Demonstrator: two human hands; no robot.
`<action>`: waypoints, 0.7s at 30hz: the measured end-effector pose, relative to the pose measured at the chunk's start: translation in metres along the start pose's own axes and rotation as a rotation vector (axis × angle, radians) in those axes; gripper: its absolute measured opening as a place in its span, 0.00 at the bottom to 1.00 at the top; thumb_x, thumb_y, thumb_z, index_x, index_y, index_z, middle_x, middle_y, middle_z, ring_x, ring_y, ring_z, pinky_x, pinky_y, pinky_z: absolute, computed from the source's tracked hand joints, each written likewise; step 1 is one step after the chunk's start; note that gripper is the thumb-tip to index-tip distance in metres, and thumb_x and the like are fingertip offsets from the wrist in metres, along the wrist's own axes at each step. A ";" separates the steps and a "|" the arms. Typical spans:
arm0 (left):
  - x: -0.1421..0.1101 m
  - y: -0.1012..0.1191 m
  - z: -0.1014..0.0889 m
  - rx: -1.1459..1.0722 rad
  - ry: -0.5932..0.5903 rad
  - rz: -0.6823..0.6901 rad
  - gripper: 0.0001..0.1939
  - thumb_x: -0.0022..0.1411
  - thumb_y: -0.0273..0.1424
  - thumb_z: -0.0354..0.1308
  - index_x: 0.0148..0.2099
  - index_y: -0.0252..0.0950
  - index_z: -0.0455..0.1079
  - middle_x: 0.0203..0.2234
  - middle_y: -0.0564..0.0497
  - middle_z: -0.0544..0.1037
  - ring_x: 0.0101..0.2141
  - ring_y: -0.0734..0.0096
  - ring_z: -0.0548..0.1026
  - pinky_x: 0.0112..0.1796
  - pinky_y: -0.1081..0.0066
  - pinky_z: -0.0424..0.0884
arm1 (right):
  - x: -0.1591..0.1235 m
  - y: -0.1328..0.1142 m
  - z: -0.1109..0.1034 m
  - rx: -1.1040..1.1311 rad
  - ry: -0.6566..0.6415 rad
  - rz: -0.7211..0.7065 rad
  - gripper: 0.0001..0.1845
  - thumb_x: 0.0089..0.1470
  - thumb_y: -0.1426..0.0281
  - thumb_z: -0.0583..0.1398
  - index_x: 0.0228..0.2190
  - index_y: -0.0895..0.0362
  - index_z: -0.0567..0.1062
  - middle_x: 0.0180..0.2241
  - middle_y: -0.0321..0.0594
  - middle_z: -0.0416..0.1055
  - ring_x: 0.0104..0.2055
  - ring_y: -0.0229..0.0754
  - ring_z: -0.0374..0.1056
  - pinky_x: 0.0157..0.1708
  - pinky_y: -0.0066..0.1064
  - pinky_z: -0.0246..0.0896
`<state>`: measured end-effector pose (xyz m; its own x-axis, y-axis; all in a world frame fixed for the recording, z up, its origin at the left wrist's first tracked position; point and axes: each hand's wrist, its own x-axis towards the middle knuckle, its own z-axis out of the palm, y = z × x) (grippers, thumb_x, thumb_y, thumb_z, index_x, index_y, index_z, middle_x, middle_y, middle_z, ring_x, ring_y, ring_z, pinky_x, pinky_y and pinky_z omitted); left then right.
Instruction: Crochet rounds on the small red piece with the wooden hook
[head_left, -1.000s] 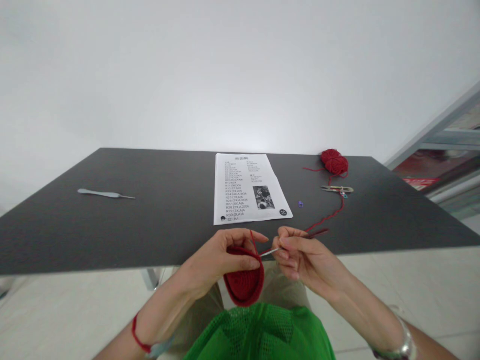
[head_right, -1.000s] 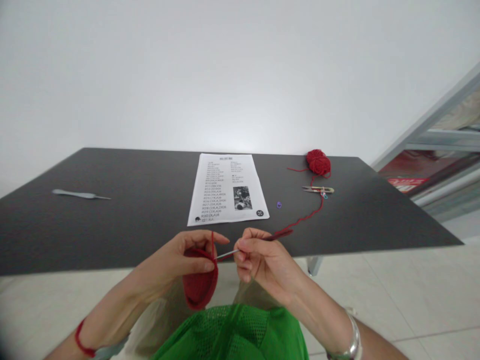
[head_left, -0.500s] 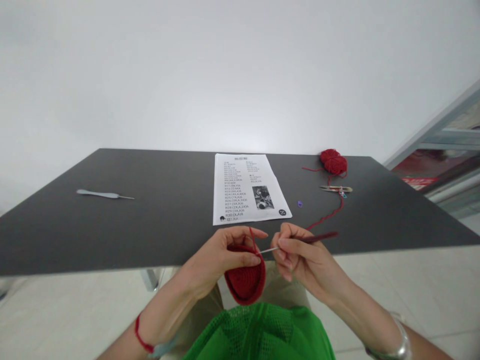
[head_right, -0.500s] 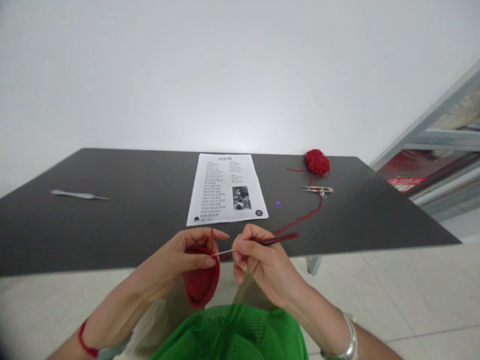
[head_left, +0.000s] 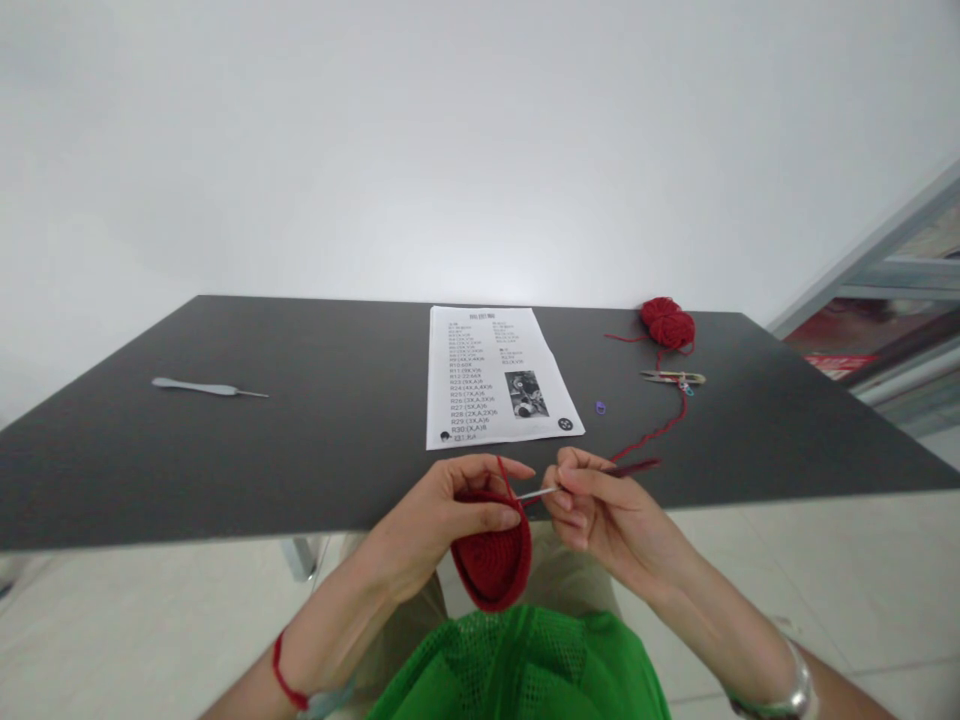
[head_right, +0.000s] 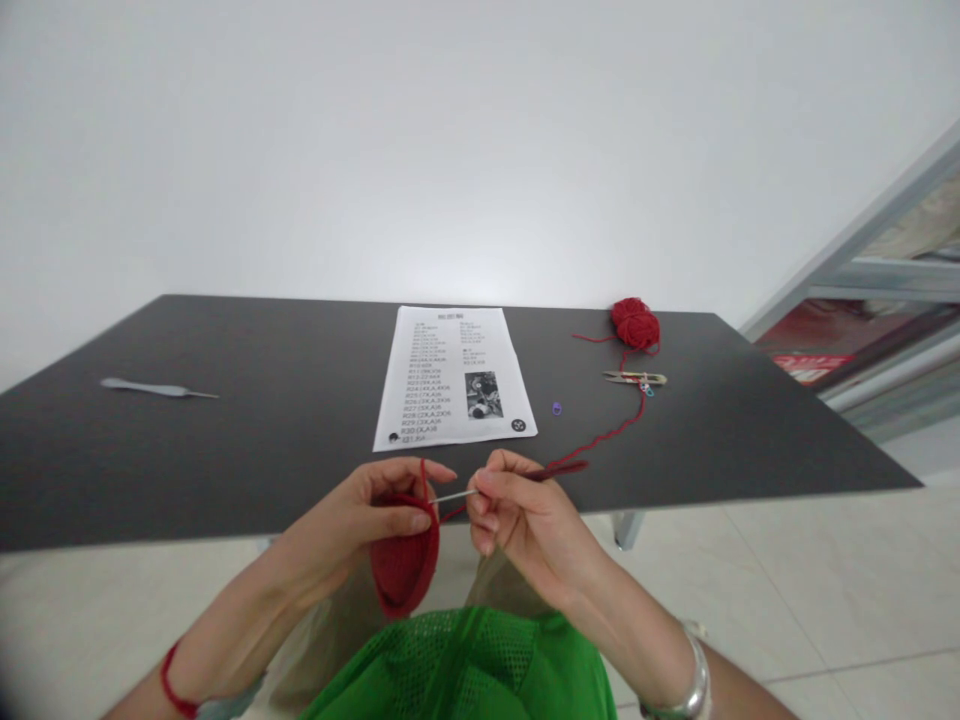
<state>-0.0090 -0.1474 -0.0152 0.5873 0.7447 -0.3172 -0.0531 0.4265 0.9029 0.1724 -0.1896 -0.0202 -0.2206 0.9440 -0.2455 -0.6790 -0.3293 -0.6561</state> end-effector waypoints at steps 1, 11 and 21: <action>0.000 0.001 0.000 0.005 0.000 -0.004 0.18 0.45 0.28 0.70 0.41 0.36 0.77 0.24 0.55 0.74 0.25 0.76 0.68 0.28 0.74 0.60 | -0.001 -0.002 0.001 -0.045 -0.006 -0.036 0.12 0.45 0.73 0.68 0.20 0.58 0.69 0.17 0.32 0.67 0.17 0.30 0.58 0.15 0.20 0.57; -0.005 0.005 0.001 0.107 0.048 0.069 0.16 0.48 0.27 0.67 0.42 0.37 0.76 0.26 0.56 0.77 0.28 0.74 0.71 0.32 0.74 0.64 | -0.003 -0.016 0.004 -0.343 -0.119 -0.208 0.11 0.47 0.73 0.68 0.21 0.58 0.70 0.18 0.30 0.66 0.15 0.31 0.62 0.15 0.22 0.60; -0.005 0.008 0.001 0.138 0.051 0.061 0.16 0.46 0.27 0.67 0.41 0.36 0.77 0.26 0.55 0.76 0.28 0.73 0.71 0.32 0.73 0.64 | -0.009 -0.019 0.005 -0.588 -0.129 -0.312 0.10 0.47 0.75 0.67 0.22 0.57 0.70 0.23 0.32 0.69 0.18 0.31 0.65 0.19 0.23 0.58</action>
<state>-0.0115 -0.1485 -0.0057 0.5442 0.7936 -0.2719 0.0261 0.3080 0.9510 0.1840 -0.1916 -0.0024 -0.1828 0.9797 0.0821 -0.2384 0.0368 -0.9705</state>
